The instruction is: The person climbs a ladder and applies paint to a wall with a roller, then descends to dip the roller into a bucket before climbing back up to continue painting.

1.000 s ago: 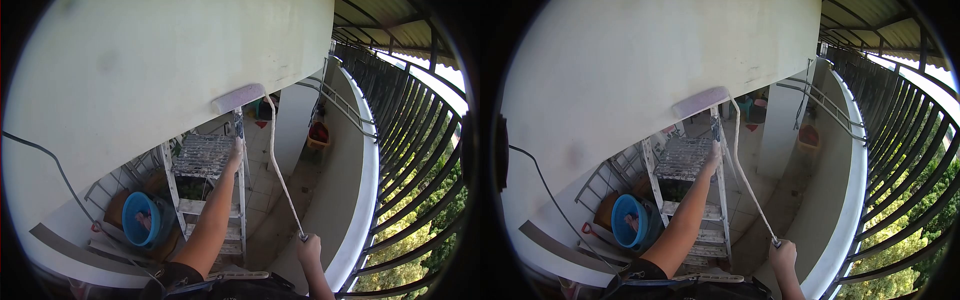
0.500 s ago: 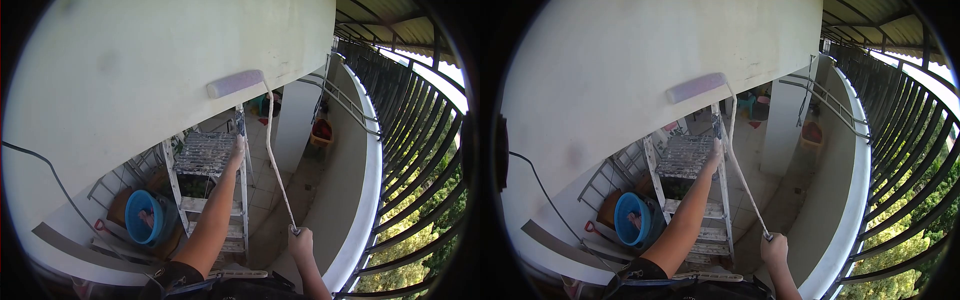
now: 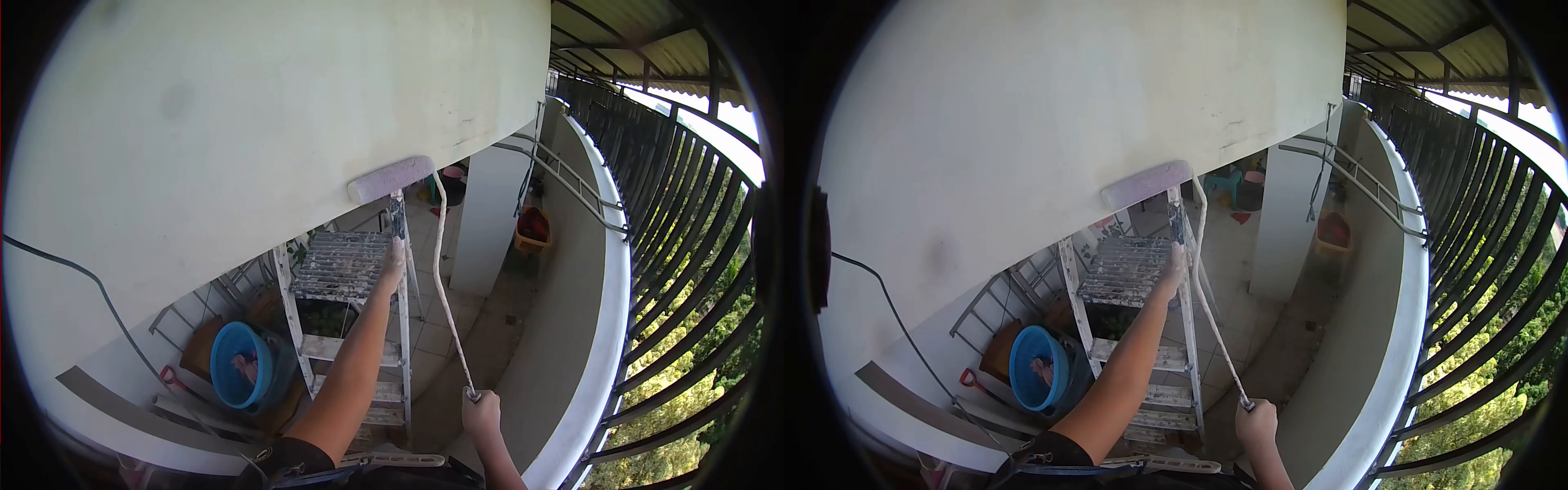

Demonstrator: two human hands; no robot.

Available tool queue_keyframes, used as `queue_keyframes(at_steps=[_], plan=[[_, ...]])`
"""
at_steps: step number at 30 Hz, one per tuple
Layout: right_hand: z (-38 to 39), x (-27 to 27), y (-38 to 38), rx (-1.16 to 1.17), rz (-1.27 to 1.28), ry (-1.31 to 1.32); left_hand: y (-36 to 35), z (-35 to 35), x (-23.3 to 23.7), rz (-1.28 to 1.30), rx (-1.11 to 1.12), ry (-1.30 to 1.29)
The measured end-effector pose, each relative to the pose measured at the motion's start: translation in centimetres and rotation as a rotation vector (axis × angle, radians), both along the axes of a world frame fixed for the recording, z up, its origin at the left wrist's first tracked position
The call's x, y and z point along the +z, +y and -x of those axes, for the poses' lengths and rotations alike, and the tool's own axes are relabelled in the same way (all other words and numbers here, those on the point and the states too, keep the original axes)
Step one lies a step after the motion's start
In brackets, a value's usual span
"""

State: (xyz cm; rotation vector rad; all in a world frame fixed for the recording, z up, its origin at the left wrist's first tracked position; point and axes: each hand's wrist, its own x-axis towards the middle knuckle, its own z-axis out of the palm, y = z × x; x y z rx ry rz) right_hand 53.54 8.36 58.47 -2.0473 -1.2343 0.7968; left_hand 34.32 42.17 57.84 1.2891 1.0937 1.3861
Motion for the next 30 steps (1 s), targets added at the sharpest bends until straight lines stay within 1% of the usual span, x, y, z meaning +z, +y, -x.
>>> queue_keyframes(at_steps=[2,5,6,7,8,10,13,15,17,20,22,26,30], plan=[[0.5,1.0,0.5,0.022,-0.017,0.019,0.0,-0.4,0.0,-0.061,0.054,-0.036],[1.1,3.8,2.0,0.027,-0.056,0.04,0.4,-0.4,-0.6,-0.068,0.045,-0.023],[1.2,4.5,2.5,0.026,-0.072,0.045,0.5,-0.1,-0.7,-0.035,0.019,-0.007],[1.1,4.8,3.0,0.027,-0.087,0.041,0.6,0.1,-0.8,-0.005,-0.006,0.009],[0.9,4.9,3.7,0.029,-0.104,0.037,0.7,0.1,-0.9,-0.048,-0.006,0.004],[0.6,4.2,4.4,0.028,-0.132,0.039,1.0,0.0,-1.0,-0.136,-0.005,-0.004],[0.8,2.2,3.3,0.023,-0.095,0.032,0.9,-0.6,-1.0,-0.101,0.077,-0.044],[1.3,-0.4,2.1,0.044,-0.077,0.042,0.8,-0.4,-1.0,-0.07,0.066,-0.031],[1.7,-2.9,1.4,0.039,-0.099,-0.018,0.5,-0.6,-0.8,-0.038,0.058,-0.027],[1.3,-0.7,2.0,0.015,-0.059,0.044,0.3,-0.3,-0.4,-0.037,0.055,-0.022],[0.8,1.2,3.4,0.008,-0.097,0.017,0.8,-0.4,-0.9,-0.107,0.051,-0.023],[0.4,5.8,6.0,-0.009,-0.204,-0.001,1.1,-0.2,-1.2,-0.084,0.026,-0.025],[0.5,5.6,6.2,-0.013,-0.204,-0.005,0.9,-0.1,-0.8,-0.061,-0.002,-0.058]])
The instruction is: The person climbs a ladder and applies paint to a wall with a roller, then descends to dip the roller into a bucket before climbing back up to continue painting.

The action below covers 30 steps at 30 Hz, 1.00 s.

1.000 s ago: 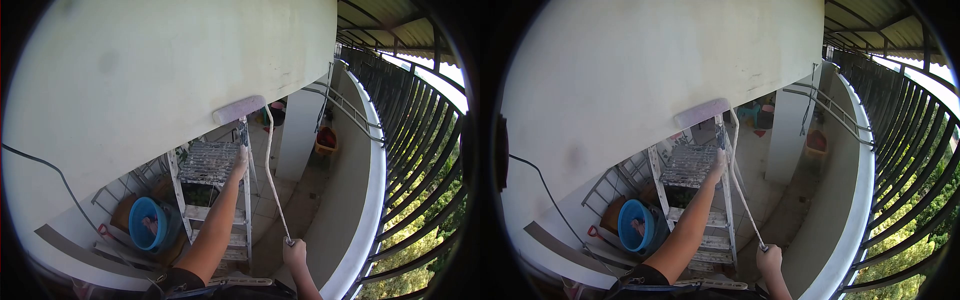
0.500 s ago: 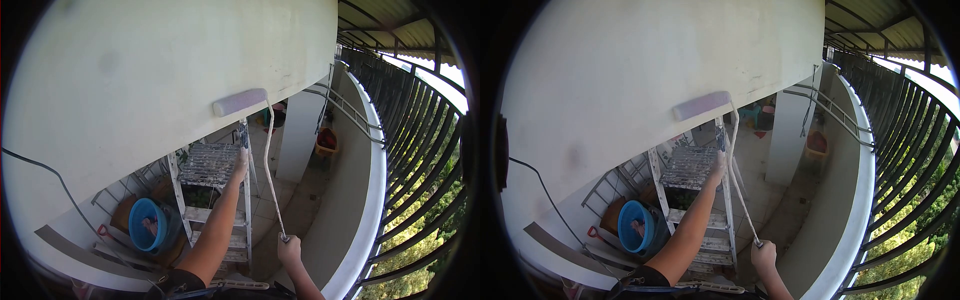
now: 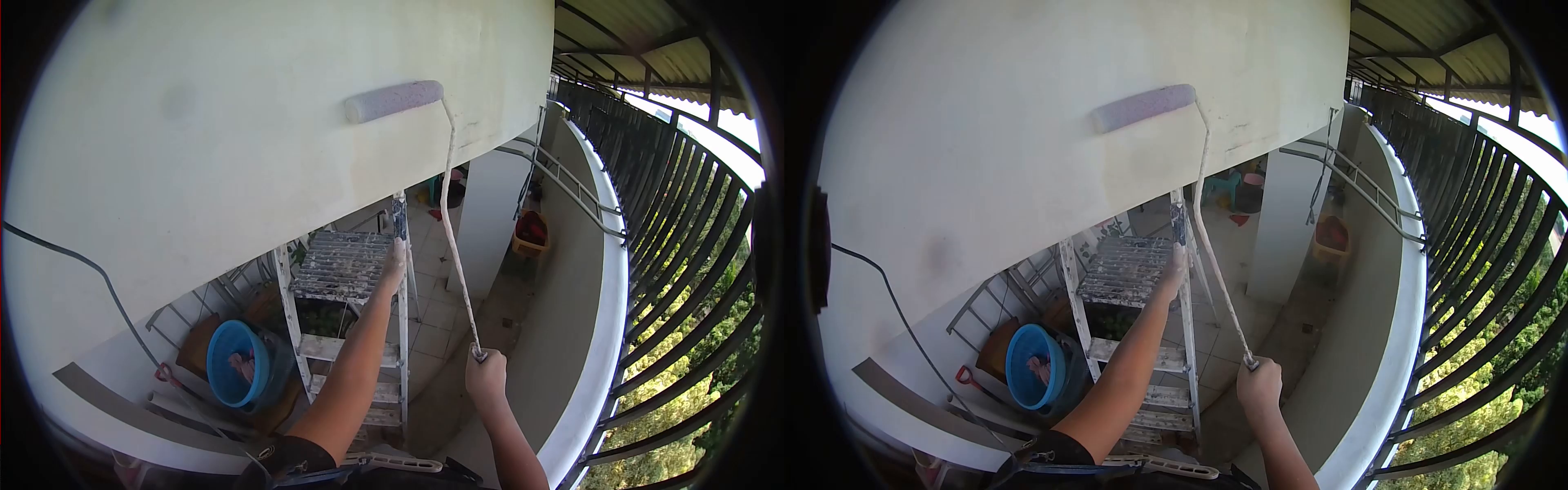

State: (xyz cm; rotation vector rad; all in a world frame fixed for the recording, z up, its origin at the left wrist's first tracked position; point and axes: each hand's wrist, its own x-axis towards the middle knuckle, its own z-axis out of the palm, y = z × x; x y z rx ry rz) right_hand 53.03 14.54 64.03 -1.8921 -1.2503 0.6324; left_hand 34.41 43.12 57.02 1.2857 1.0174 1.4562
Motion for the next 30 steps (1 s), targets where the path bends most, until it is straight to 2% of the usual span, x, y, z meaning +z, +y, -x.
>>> queue_keyframes(at_steps=[4,8,11,13,16,19,24,26,30], plan=[[0.7,-6.0,-2.8,0.012,0.005,-0.016,-0.6,-0.1,0.4,0.046,0.001,-0.051],[1.0,-6.8,-4.5,0.024,0.076,-0.011,-0.4,0.2,0.1,0.034,-0.024,-0.027],[0.7,-0.9,-2.8,0.014,0.125,0.067,0.0,0.0,0.1,0.017,-0.017,-0.028],[0.7,2.6,-0.9,0.032,0.023,0.015,0.0,0.1,-0.2,-0.004,-0.017,-0.013],[1.4,5.1,0.6,0.067,-0.055,0.042,-0.5,0.2,0.4,-0.002,-0.027,-0.016],[2.9,3.5,-0.5,0.112,0.004,0.096,-0.8,-0.1,0.7,0.005,0.021,-0.033],[3.0,-5.9,-5.8,0.066,0.108,0.077,-1.1,-0.6,0.9,-0.054,0.089,-0.014],[1.9,-6.8,-7.1,0.019,0.215,0.054,-1.0,-0.6,1.2,-0.064,0.106,0.014],[0.8,-4.3,-5.2,0.025,0.131,0.027,-0.8,-0.2,0.4,-0.025,0.052,0.029]])
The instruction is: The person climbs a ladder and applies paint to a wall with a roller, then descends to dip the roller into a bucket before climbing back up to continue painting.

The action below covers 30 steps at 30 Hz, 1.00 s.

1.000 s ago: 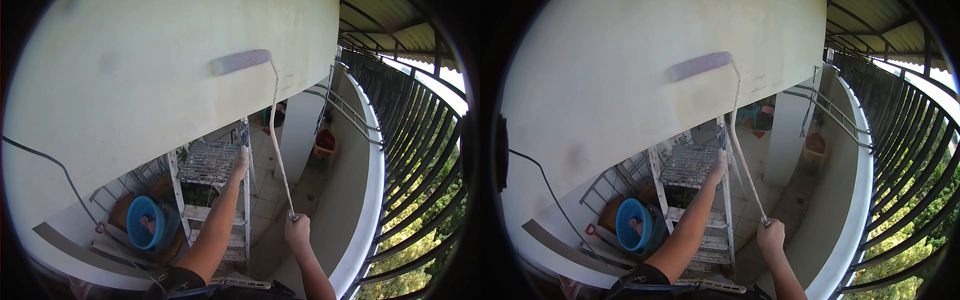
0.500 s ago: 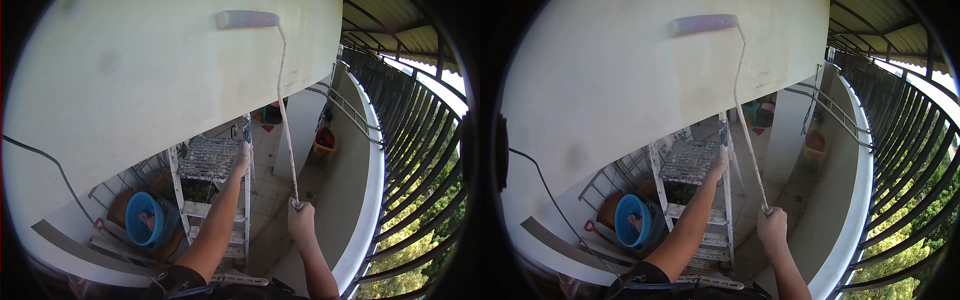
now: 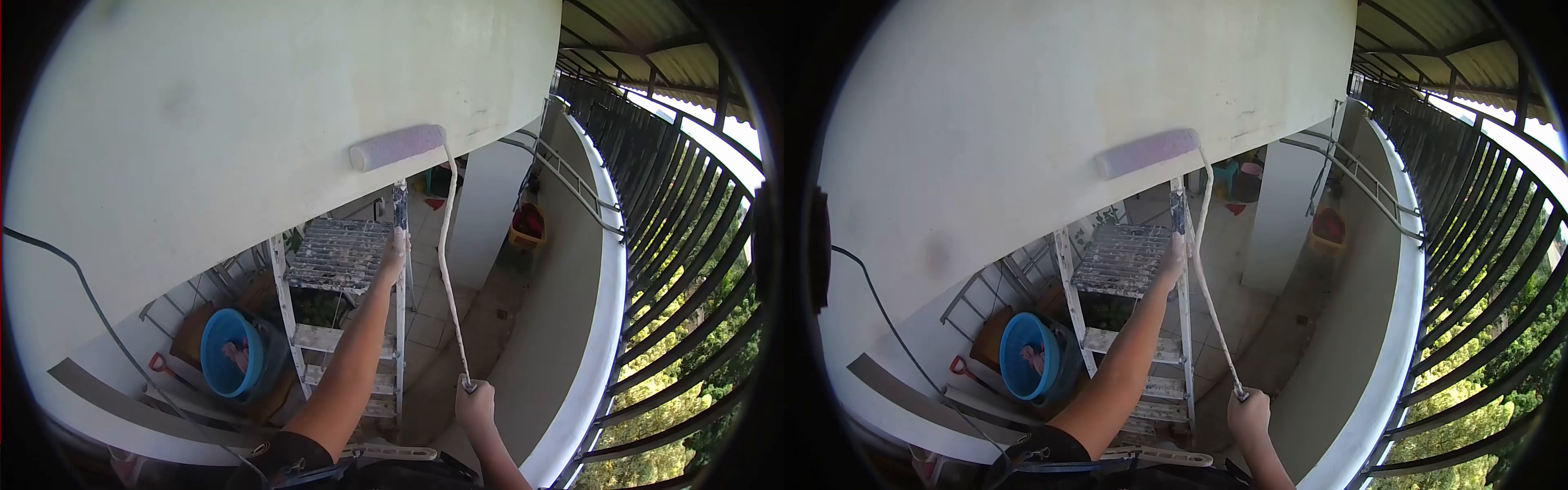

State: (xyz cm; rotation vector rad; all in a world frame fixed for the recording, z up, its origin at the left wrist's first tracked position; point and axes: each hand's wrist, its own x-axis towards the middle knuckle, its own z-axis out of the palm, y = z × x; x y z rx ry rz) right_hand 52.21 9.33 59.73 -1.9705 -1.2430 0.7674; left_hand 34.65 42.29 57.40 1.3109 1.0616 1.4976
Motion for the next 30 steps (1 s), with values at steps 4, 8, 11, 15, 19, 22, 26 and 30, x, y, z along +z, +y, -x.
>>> queue_keyframes(at_steps=[4,8,11,15,19,22,26,30], plan=[[0.2,5.3,2.8,0.081,-0.101,0.029,0.6,0.1,0.0,0.036,-0.034,-0.022],[0.3,8.0,1.7,0.231,-0.168,0.127,0.6,0.0,0.1,-0.03,-0.008,-0.027],[-0.5,10.0,-1.4,0.277,-0.319,0.172,0.9,0.1,0.2,0.032,-0.052,-0.053],[-4.1,11.2,-5.3,0.368,-0.496,0.072,0.5,0.1,-0.3,-0.007,-0.033,-0.05],[-8.2,16.8,-7.8,0.398,-0.256,-0.085,0.1,-0.1,0.4,0.027,-0.01,-0.034],[-10.9,19.6,-9.2,0.502,-0.074,-0.255,0.3,0.0,0.3,0.028,-0.033,-0.048],[-12.6,18.9,-10.1,0.576,-0.064,-0.186,1.4,0.1,-0.7,-0.007,-0.03,-0.028],[-11.5,21.0,-11.3,0.479,-0.046,-0.255,1.6,0.1,-1.3,0.008,-0.025,-0.03]])
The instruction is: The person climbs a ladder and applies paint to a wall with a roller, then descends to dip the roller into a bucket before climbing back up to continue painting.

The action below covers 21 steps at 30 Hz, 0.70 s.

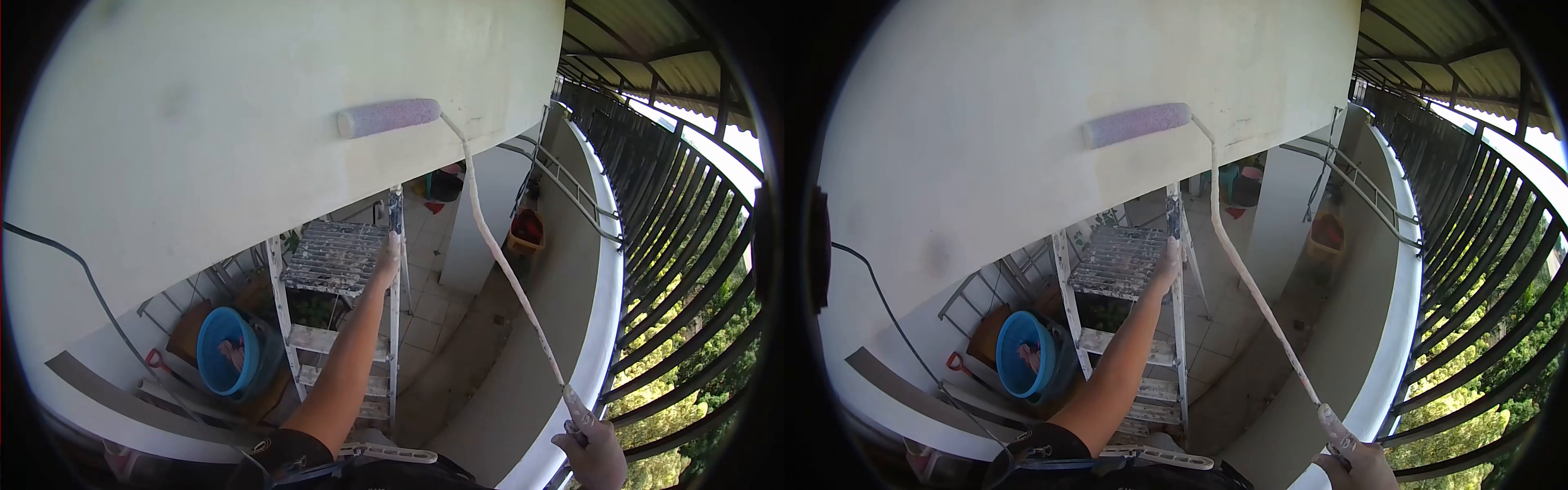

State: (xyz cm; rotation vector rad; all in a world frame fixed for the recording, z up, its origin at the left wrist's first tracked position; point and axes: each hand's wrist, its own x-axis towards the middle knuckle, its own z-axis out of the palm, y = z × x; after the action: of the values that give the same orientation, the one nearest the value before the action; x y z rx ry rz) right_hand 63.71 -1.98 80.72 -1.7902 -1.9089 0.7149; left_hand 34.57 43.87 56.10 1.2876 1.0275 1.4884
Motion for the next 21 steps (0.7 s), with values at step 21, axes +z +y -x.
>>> queue_keyframes(at_steps=[21], plan=[[3.7,4.5,2.0,-0.199,-0.049,-0.052,0.1,-0.6,0.1,-0.02,0.096,0.034]])
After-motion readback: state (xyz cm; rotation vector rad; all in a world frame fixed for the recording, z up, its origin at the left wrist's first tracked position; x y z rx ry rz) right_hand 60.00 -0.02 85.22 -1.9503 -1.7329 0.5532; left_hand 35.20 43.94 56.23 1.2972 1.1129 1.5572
